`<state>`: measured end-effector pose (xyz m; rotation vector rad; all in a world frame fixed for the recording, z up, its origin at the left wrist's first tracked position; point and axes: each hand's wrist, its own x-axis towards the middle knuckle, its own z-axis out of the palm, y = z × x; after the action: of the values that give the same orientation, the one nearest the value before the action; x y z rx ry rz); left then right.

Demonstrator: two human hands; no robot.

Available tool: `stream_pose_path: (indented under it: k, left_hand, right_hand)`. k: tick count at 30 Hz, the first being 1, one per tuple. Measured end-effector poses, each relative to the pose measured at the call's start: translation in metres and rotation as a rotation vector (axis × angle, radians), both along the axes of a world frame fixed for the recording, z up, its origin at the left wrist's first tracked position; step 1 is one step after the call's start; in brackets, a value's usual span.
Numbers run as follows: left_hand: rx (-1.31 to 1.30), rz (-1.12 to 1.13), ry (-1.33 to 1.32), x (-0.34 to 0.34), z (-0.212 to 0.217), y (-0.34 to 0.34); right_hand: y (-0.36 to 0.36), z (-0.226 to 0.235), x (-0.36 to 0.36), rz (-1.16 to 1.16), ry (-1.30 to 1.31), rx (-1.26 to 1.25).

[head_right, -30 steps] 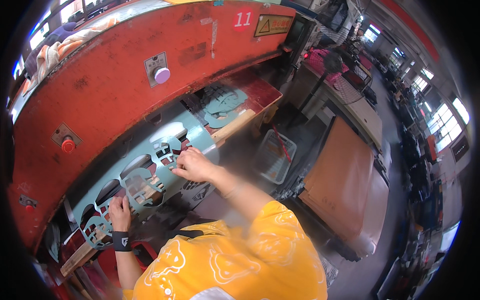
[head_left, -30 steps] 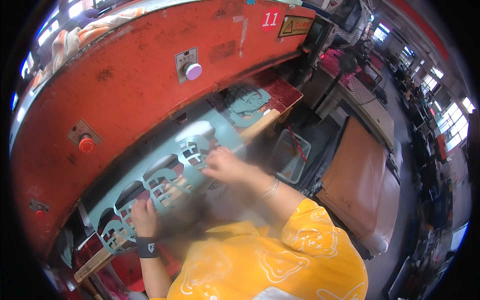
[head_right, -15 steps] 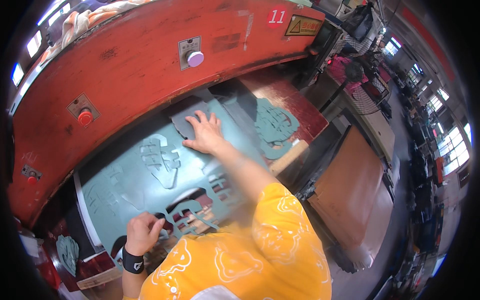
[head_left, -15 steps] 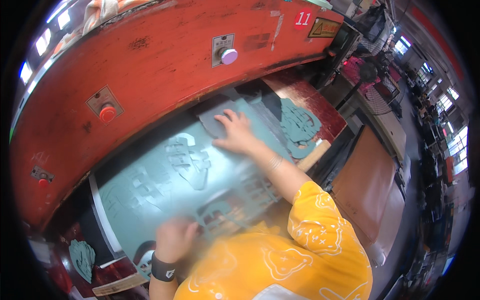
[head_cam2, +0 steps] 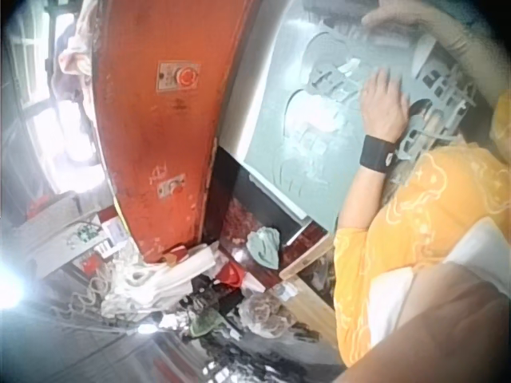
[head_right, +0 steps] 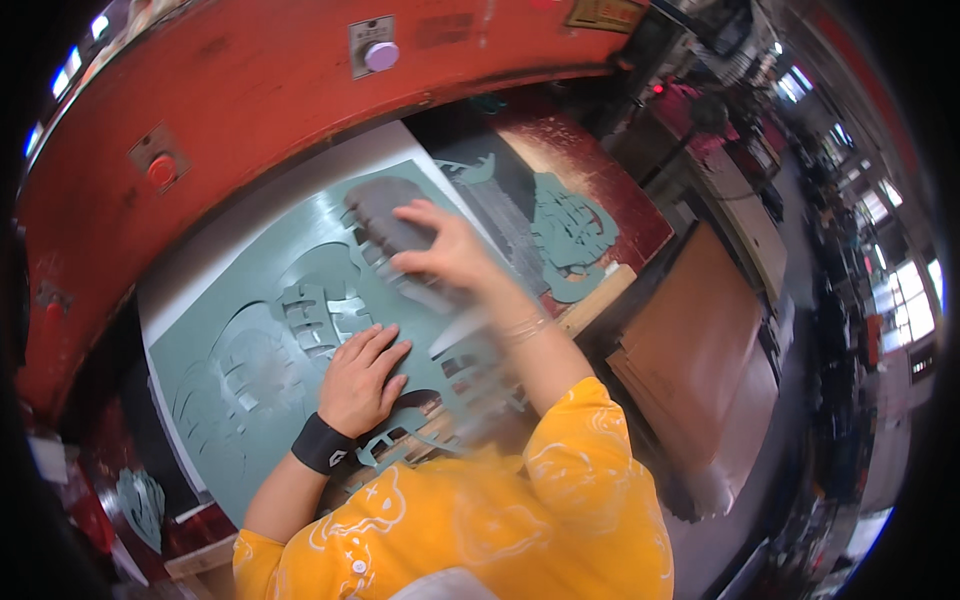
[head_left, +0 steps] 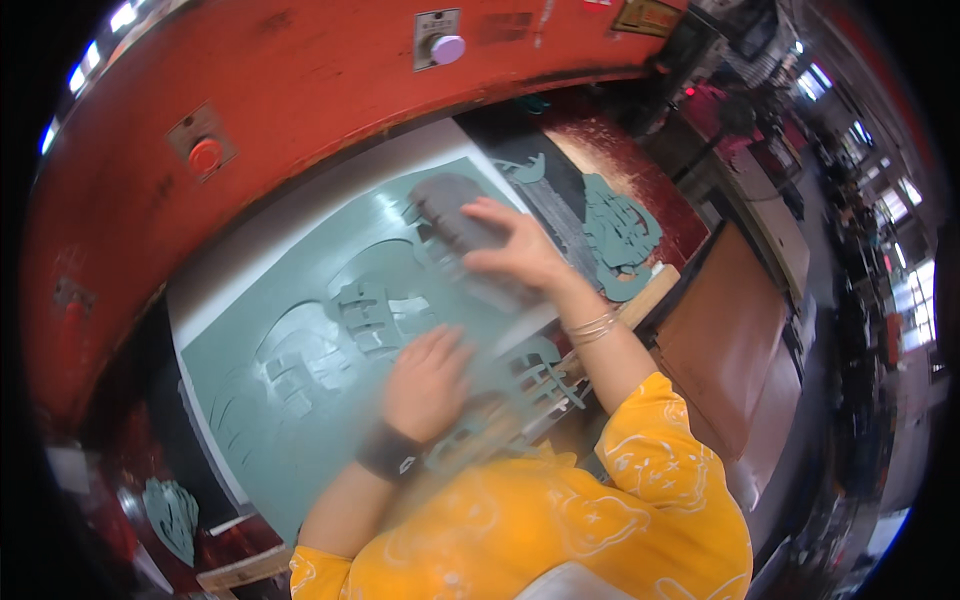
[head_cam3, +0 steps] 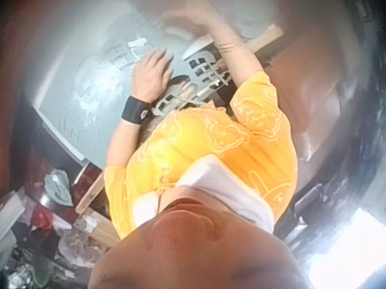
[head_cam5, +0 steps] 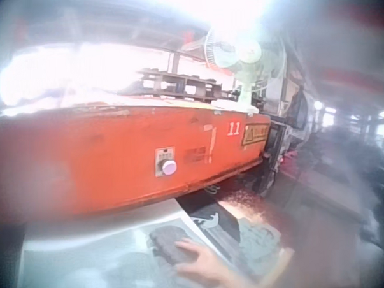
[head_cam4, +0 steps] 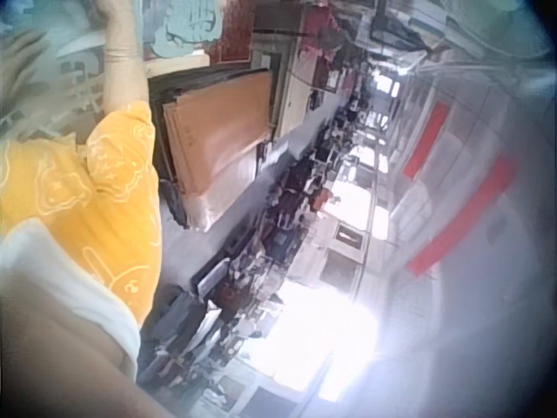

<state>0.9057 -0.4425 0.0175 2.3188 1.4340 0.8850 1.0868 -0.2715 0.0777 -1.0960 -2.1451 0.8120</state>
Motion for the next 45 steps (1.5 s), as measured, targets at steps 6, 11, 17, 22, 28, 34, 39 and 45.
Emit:
stream_pose_path:
  k: [6,11,17,22,28,34,39,45]
  left_hand:
    - [-0.090,0.015,0.010,0.000,0.018,0.009]
    - [0.104,-0.061,-0.074,0.024,0.033,0.070]
    - [-0.111,-0.059,0.145,0.058,0.023,0.078]
    - [-0.034,0.009,0.108,0.068,0.019,0.064]
    - [-0.050,0.043,0.117,0.072,0.023,0.082]
    - [-0.488,0.545,-0.546,0.043,0.041,0.110]
    - [-0.385,0.206,-1.548,0.033,0.041,0.113]
    - [-0.378,0.140,-1.402,0.043,0.022,0.104]
  right_hand:
    - [0.032,0.007,0.040,0.025,0.885,-0.765]
    - [0.036,-0.012,0.058,-0.031,1.093,-0.901]
    - [0.054,-0.008,0.102,-0.035,1.033,-0.822]
    - [0.078,0.007,0.155,-0.207,0.139,-0.123]
    - [0.062,-0.012,0.158,-0.341,-0.654,0.292]
    - [0.032,0.013,0.103,-0.163,0.034,0.310]
    - [-0.017,0.014,0.032,0.074,-0.042,0.183]
    - [-0.008,-0.009,0.012,-0.059,-0.061,0.296]
